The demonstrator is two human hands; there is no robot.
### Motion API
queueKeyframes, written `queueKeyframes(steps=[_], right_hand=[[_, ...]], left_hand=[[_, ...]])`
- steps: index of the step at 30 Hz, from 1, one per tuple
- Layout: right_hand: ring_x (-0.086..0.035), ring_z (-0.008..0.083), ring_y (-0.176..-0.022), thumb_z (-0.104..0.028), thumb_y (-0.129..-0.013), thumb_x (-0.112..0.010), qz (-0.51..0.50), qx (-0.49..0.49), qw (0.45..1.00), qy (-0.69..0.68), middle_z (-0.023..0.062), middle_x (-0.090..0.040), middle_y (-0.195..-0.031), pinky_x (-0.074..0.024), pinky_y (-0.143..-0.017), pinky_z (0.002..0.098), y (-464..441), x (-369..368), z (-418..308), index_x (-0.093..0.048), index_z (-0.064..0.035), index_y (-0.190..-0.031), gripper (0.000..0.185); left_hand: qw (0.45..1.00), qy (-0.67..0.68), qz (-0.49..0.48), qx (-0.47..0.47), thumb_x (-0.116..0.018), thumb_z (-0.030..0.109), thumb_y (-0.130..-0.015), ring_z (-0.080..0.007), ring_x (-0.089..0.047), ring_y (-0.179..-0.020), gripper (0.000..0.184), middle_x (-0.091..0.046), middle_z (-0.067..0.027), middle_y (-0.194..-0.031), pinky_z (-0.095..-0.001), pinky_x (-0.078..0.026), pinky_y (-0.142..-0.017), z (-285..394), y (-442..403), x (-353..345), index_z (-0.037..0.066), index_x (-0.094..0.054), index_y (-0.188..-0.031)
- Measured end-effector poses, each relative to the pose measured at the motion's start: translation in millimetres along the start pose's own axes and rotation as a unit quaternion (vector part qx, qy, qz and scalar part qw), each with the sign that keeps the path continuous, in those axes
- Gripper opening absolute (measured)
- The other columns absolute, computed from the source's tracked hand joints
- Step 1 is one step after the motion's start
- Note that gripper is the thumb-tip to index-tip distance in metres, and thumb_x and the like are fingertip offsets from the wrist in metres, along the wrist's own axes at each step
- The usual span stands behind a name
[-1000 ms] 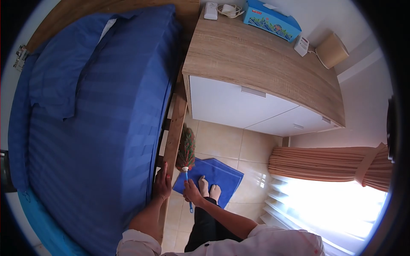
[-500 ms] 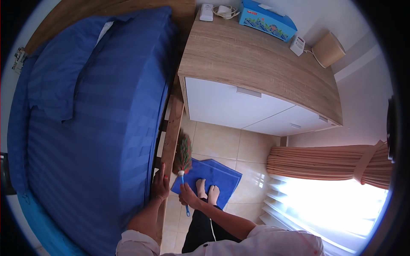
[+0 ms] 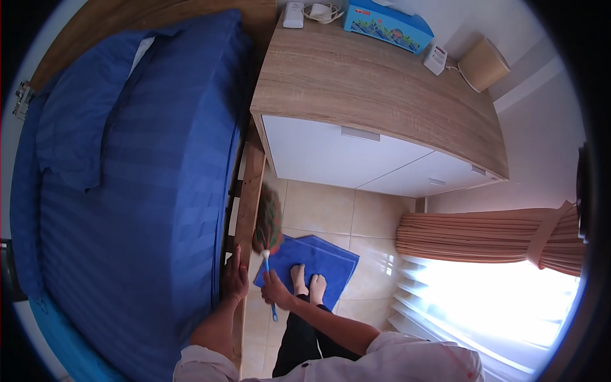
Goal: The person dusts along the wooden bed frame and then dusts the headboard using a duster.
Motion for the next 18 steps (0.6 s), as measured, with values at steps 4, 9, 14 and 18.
queueKeyframes(steps=[4, 9, 14, 18], right_hand=[[-0.026, 0.0080, -0.042, -0.035, -0.097, -0.034, -0.039, -0.178, 0.975, -0.131, -0.0034, -0.028, -0.056, -0.0193, -0.037, 0.0229, 12, 12, 31, -0.034, -0.0210, -0.087, 0.017], [-0.025, 0.0068, -0.044, -0.035, -0.097, -0.037, -0.033, -0.089, 0.981, -0.169, -0.0046, -0.026, -0.057, -0.0188, -0.039, 0.0213, -3, 9, -43, -0.034, -0.0211, -0.085, 0.019], [-0.028, 0.0085, -0.044, -0.036, -0.098, -0.033, -0.030, -0.049, 0.993, -0.105, -0.0021, -0.028, -0.057, -0.0217, -0.038, 0.0234, -1, -1, -47, -0.030, -0.0184, -0.087, 0.021], [-0.029, 0.0089, -0.046, -0.036, -0.097, -0.034, -0.076, -0.191, 0.963, -0.176, -0.0015, -0.029, -0.058, -0.0209, -0.039, 0.0227, 36, -4, 56, -0.031, -0.0178, -0.087, 0.021]], left_hand=[[1.000, -0.008, -0.007, 0.000, -0.036, 0.019, -0.091, -0.0354, -0.050, -0.105, 0.053, -0.049, -0.0168, -0.121, -0.0417, -0.043, -0.088, 0, 0, -1, 0.016, -0.023, -0.142], [1.000, -0.006, -0.013, 0.011, -0.037, 0.018, -0.090, -0.0352, -0.050, -0.106, 0.054, -0.048, -0.0165, -0.122, -0.0411, -0.043, -0.089, 0, -2, -2, 0.017, -0.022, -0.143], [0.999, -0.012, -0.033, 0.037, -0.036, 0.019, -0.091, -0.0370, -0.050, -0.103, 0.053, -0.049, -0.0184, -0.120, -0.0422, -0.042, -0.088, 0, 0, -2, 0.015, -0.023, -0.142], [1.000, 0.009, -0.001, -0.011, -0.034, 0.020, -0.091, -0.0385, -0.050, -0.101, 0.052, -0.049, -0.0203, -0.118, -0.0430, -0.041, -0.088, 2, -1, -1, 0.012, -0.024, -0.142]])
Point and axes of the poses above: each hand's wrist, its own y-axis away from the middle knuckle, its own x-axis out of the back of the hand, z = x × y, the point moved 7 cm from there along -y, towards the middle knuckle
